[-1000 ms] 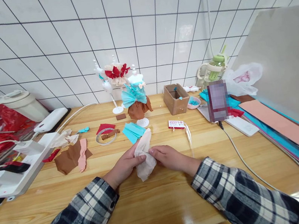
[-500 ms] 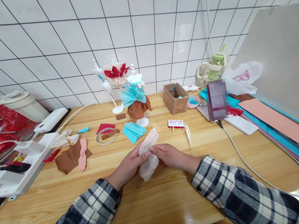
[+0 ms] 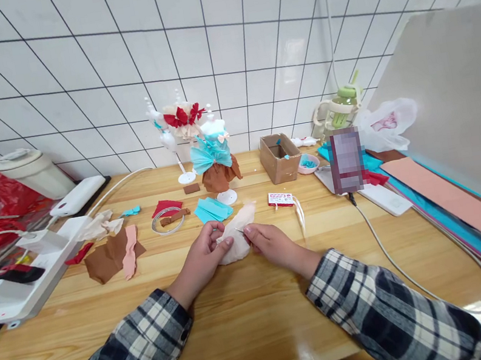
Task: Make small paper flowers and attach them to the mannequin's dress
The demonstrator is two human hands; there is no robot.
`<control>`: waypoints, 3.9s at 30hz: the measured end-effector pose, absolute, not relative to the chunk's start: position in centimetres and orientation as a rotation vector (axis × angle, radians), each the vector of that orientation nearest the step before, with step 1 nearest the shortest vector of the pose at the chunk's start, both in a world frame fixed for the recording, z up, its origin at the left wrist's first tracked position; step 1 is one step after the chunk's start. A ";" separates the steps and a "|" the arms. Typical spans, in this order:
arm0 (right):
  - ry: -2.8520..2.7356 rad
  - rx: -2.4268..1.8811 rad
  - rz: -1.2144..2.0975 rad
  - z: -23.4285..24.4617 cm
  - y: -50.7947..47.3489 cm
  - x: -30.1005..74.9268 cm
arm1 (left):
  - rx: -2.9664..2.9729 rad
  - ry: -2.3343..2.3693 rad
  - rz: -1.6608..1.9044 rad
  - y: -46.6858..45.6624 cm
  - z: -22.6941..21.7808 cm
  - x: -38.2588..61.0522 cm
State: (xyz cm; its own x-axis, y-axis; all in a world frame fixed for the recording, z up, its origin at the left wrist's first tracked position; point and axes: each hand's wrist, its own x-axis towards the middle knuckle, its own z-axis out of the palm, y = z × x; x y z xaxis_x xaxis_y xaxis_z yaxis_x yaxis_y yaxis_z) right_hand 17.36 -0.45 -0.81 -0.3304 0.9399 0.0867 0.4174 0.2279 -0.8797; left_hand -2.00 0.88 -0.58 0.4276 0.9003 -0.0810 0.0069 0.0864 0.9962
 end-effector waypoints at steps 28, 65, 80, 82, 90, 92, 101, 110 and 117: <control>-1.370 -1.317 1.637 -0.6 -1.7 15.3 | 1.348 0.923 0.683 0.4 -0.1 -1.6; -1.472 -1.305 1.608 -0.5 -1.8 15.4 | 1.434 1.010 0.716 0.6 -0.3 -2.2; -1.343 -1.234 1.723 -0.2 -1.6 15.6 | 1.385 1.035 0.767 0.8 -0.4 -2.0; -1.360 -1.209 1.735 -0.2 -1.6 15.7 | 1.377 1.055 0.782 0.8 -0.3 -2.0; -1.188 -1.198 1.772 0.0 -1.0 16.3 | 1.535 1.225 0.806 0.9 0.1 -2.4; -1.164 -1.181 1.754 0.5 -0.9 17.1 | 1.632 1.357 0.835 1.3 0.6 -3.1; -1.820 -1.174 1.278 2.2 -0.9 19.8 | 2.058 2.052 0.723 4.7 1.6 -8.6; -2.252 -1.604 0.493 0.0 -0.1 20.2 | 2.639 1.869 1.023 3.8 2.1 -8.3; -2.433 -1.209 0.616 -0.3 -0.5 20.0 | 2.808 0.972 0.509 1.2 1.3 -4.2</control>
State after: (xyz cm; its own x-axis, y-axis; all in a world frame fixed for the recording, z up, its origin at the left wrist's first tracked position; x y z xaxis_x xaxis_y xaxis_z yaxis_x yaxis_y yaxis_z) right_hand 20.05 -0.51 -0.26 -0.5725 0.8113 0.1185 0.6570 0.5404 -0.5257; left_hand -4.21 1.24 1.25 0.7363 0.6195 0.2722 0.5768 -0.7849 0.2263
